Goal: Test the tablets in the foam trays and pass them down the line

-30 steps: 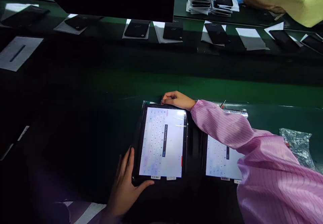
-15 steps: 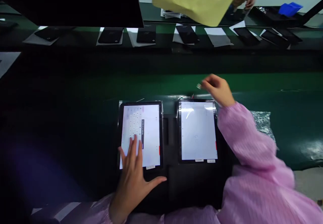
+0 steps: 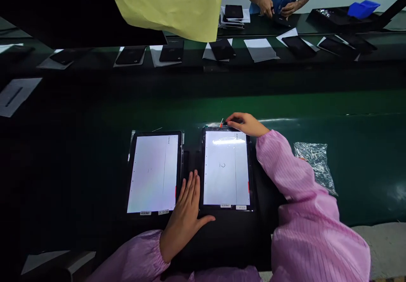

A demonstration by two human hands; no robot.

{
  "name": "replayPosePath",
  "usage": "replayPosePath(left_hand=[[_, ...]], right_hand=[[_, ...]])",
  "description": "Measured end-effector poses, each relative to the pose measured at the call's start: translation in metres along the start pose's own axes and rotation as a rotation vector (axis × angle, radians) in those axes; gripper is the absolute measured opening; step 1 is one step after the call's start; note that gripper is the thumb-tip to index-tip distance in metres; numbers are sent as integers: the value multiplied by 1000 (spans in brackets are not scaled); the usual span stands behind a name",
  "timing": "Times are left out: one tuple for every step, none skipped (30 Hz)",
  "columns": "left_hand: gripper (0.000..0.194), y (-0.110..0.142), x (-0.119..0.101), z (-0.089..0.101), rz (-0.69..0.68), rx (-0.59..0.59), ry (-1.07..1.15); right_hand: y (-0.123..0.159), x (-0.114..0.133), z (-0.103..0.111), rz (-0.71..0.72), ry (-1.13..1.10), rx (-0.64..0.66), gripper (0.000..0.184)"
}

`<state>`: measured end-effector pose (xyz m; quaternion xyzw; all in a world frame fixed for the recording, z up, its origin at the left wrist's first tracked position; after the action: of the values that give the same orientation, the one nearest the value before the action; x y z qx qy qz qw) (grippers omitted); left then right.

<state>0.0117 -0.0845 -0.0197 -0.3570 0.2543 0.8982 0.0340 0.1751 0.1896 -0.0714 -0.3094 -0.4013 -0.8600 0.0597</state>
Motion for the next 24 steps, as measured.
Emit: replayPosePath(left_hand=[[148, 0, 0, -1, 11, 7, 13], [147, 0, 1, -1, 23, 14, 25], [147, 0, 2, -2, 35, 20, 37], [145, 0, 2, -2, 44, 24, 48], [144, 0, 3, -3, 51, 27, 59], [143, 0, 3, -3, 53, 28, 67], [141, -1, 3, -4, 54, 25, 73], [138, 0, 3, -4, 56, 22, 77], [136, 0, 3, -4, 60, 16, 81], [134, 0, 3, -4, 66, 8, 83], [132, 1, 3, -4, 75, 1, 84], [131, 2, 3, -4, 83, -5, 85], [131, 3, 3, -5, 92, -5, 89], [131, 3, 2, -5, 98, -3, 93], [130, 4, 2, -5, 103, 1, 99], [129, 4, 1, -6, 106, 5, 105], [127, 3, 1, -6, 105, 7, 108], [126, 2, 0, -6, 102, 5, 108], [126, 0, -1, -6, 93, 0, 101], [126, -1, -1, -5, 81, -11, 88], [126, -2, -1, -4, 65, -24, 71], [126, 0, -1, -1, 35, -40, 53], [125, 5, 0, 2, -13, -60, 34], [122, 13, 2, 6, -78, -82, 15]], right_hand=[[-11, 6, -7, 29, -45, 92, 32], [-20, 10, -13, 48, -89, 162, 33], [-26, 12, -18, 60, -128, 213, 34], [-30, 12, -22, 66, -165, 246, 34], [-32, 11, -25, 69, -197, 267, 34], [-33, 9, -27, 69, -225, 283, 34], [-33, 8, -29, 67, -249, 299, 33], [-33, 7, -31, 65, -269, 316, 31], [-33, 7, -33, 62, -284, 333, 29], [-33, 7, -34, 60, -297, 349, 27], [-33, 8, -36, 57, -306, 364, 24], [-33, 8, -37, 54, -314, 376, 22], [-34, 9, -37, 50, -322, 384, 20], [-34, 10, -37, 45, -329, 389, 19], [-34, 10, -37, 38, -336, 391, 18], [-33, 11, -36, 30, -341, 392, 19], [-33, 11, -36, 20, -346, 393, 19], [-31, 11, -35, 9, -349, 392, 19], [-30, 12, -35, -3, -352, 390, 19], [-29, 12, -35, -16, -352, 387, 20], [-28, 13, -36, -30, -352, 382, 21], [-27, 13, -36, -44, -350, 375, 21], [-28, 13, -36, -59, -347, 360, 21], [-30, 12, -36, -75, -342, 333, 21]])
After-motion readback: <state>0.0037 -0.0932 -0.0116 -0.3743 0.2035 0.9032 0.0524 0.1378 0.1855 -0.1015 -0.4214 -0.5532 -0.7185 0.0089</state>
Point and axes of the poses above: each hand's wrist, its own y-axis away from the middle knuckle, its own z-axis out of the back of the hand, x = y × z, the point moved 5 cm from there along -y, towards the middle knuckle, and after that the axes turned 7 degrees about y, right-handed, at the moved point
